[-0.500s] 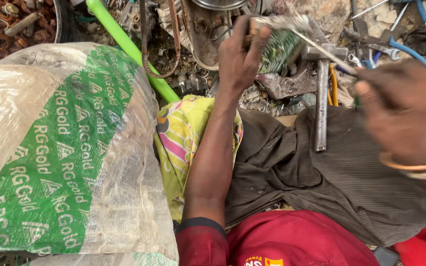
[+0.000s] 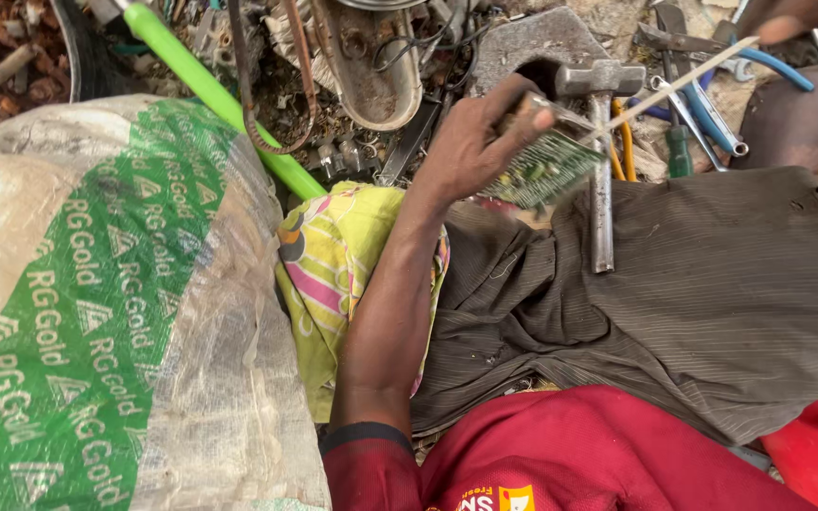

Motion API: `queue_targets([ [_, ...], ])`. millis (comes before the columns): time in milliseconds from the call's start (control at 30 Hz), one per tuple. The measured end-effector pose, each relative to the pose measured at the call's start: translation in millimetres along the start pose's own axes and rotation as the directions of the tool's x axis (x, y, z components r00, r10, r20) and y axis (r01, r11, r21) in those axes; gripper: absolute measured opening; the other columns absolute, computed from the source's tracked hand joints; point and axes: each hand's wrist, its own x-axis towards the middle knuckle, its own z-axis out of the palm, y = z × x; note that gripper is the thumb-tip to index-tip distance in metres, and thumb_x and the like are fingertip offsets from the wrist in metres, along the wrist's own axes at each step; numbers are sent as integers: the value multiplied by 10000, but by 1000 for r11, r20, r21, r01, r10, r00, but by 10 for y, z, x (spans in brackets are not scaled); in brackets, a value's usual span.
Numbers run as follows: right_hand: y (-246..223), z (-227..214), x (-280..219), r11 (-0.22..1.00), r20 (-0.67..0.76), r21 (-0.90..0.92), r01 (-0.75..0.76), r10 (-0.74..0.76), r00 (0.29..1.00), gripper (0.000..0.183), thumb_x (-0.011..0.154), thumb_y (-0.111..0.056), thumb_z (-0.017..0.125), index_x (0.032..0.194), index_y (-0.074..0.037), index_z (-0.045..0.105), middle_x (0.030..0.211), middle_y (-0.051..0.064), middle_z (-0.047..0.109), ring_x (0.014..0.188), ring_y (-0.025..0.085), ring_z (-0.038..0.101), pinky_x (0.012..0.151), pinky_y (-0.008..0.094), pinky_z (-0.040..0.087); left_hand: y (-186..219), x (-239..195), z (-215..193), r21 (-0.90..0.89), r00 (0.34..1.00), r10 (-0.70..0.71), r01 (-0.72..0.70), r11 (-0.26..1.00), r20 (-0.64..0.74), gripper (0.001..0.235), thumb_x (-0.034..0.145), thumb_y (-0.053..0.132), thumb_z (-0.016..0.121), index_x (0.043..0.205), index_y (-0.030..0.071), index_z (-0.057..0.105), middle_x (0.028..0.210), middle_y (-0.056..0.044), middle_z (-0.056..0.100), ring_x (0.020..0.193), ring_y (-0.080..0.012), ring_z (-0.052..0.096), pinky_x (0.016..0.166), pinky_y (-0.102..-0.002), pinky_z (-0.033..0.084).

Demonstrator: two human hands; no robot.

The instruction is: The person uses a hammer to strike a metal component and then uses pliers to remove parts from a green circuit board. The person continues to pry and pull components off the board, separating the metal frame from the circuitry.

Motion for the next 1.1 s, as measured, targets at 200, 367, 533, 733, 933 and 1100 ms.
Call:
queue_targets([
  [200, -896, -51, -391, 981, 8, -68, 180, -180, 984, 465, 970, -347, 727, 1326, -52, 778, 920, 226, 731, 797, 359, 733, 646, 474, 617, -174, 16, 29, 255, 998, -57, 59, 965, -18, 650, 1035, 726, 428, 1127, 97, 561, 757, -76, 638, 689, -230, 662, 648, -418, 515],
  [367, -1764, 395, -1184, 990, -116, -70, -120, 111, 987, 442, 1046, -434, 578, 1436, -235, 642, 887, 198, 726, 737, 317, 786, 665, 430, 612, -162, 139, 79, 123, 983, -138, 153, 981, -122, 657, 975, 698, 411, 1242, 114, 547, 822, -80, 695, 748, -240, 716, 670, -424, 535],
  [533, -1892, 690, -1304, 922, -465, 8, 388, -340, 817, 365, 1035, -362, 655, 1270, -99, 751, 880, 125, 757, 674, 212, 665, 611, 374, 530, -193, 120, -111, -21, 969, -65, 62, 998, -240, 826, 916, 799, 590, 1364, 110, 510, 1248, -162, 682, 1149, -295, 718, 1006, -471, 599],
  [733, -1523, 838, -1187, 438, -364, 841, 319, 20, 931, 301, 1045, -271, 648, 1261, -73, 717, 803, 40, 675, 492, 58, 454, 390, 210, 311, -349, 201, -200, 68, 989, -75, 84, 994, -131, 1202, 714, 783, 786, 1588, 85, 346, 1567, -273, 420, 1447, -467, 411, 1173, -605, 360],
  [933, -1801, 1049, -1216, 575, -367, 771, 274, 50, 929, 315, 1022, -248, 650, 1270, -68, 721, 787, 23, 676, 481, 50, 461, 388, 214, 346, -529, 309, 77, 382, 960, -98, 197, 903, -264, 1091, 682, 728, 846, 1456, 82, 430, 1493, -238, 459, 1395, -446, 428, 1132, -586, 403],
  [1100, -2006, 1207, -1222, 389, -461, 811, 437, -34, 887, 271, 1041, -212, 642, 1262, -70, 706, 780, 16, 653, 539, 45, 541, 426, 201, 426, -576, 341, 103, 468, 975, -52, 149, 871, -215, 244, 1036, 338, 683, 1197, 160, 639, 1454, -7, 634, 1358, -285, 564, 1171, -484, 481],
])
